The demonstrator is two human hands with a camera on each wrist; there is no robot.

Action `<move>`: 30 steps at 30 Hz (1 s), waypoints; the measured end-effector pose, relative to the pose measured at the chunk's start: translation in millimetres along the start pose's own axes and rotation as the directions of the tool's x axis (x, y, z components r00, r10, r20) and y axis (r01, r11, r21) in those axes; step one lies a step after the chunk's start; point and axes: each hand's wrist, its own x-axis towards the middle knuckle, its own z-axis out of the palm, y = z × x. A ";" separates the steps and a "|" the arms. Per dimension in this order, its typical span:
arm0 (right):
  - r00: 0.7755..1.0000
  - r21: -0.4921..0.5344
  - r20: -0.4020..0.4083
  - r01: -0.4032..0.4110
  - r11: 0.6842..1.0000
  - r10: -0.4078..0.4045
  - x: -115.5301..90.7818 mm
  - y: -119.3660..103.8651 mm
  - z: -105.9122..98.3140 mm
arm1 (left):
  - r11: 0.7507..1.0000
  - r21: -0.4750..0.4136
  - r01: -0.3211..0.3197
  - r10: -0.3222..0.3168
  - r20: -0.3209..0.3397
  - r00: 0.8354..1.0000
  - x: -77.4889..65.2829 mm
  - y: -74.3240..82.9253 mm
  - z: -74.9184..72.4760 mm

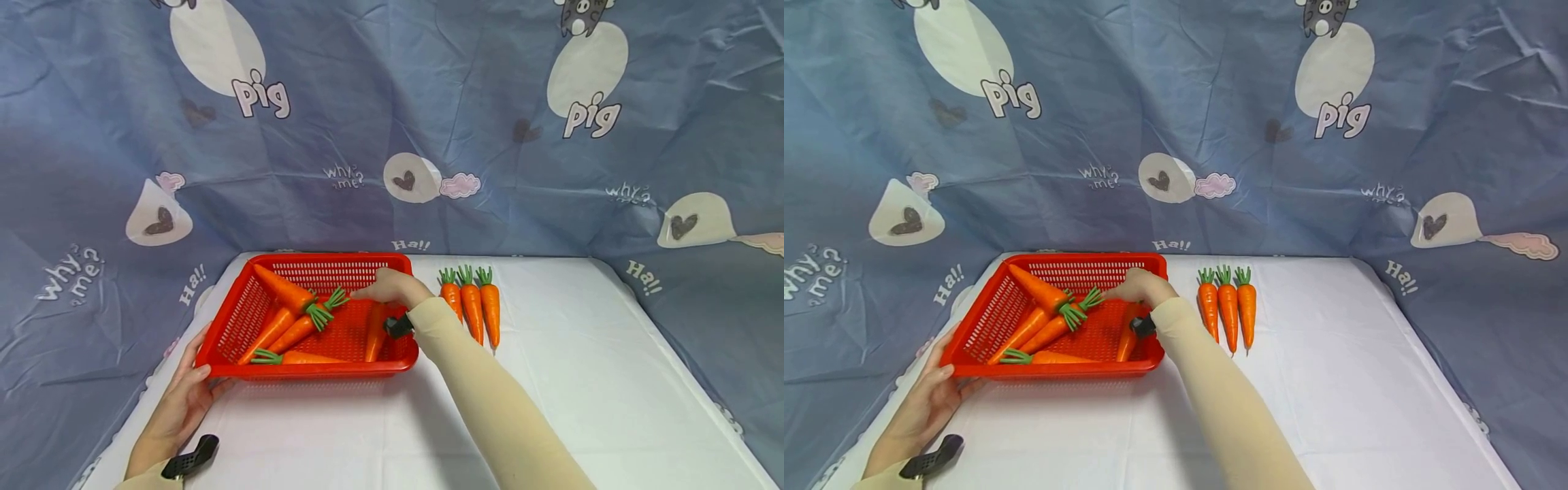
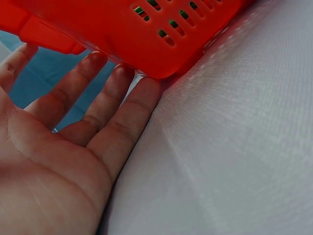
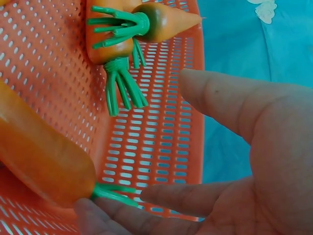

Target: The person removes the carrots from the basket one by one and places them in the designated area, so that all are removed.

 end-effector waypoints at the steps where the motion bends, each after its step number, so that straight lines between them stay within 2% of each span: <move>1: 1.000 0.008 -0.001 0.000 1.000 0.000 0.6 0.4 1.0 | 1.000 0.003 0.005 -0.005 -0.004 1.000 0.1 0.1 0.1; 19: 1.000 0.044 0.007 -0.006 0.999 0.006 -0.1 1.6 9.4 | 0.999 0.014 0.051 -0.051 -0.032 0.998 -1.0 2.8 2.9; 30: 1.000 0.092 -0.019 0.007 0.996 -0.005 0.4 1.9 12.2 | 0.998 0.030 0.053 -0.051 -0.049 0.997 -0.9 4.7 4.5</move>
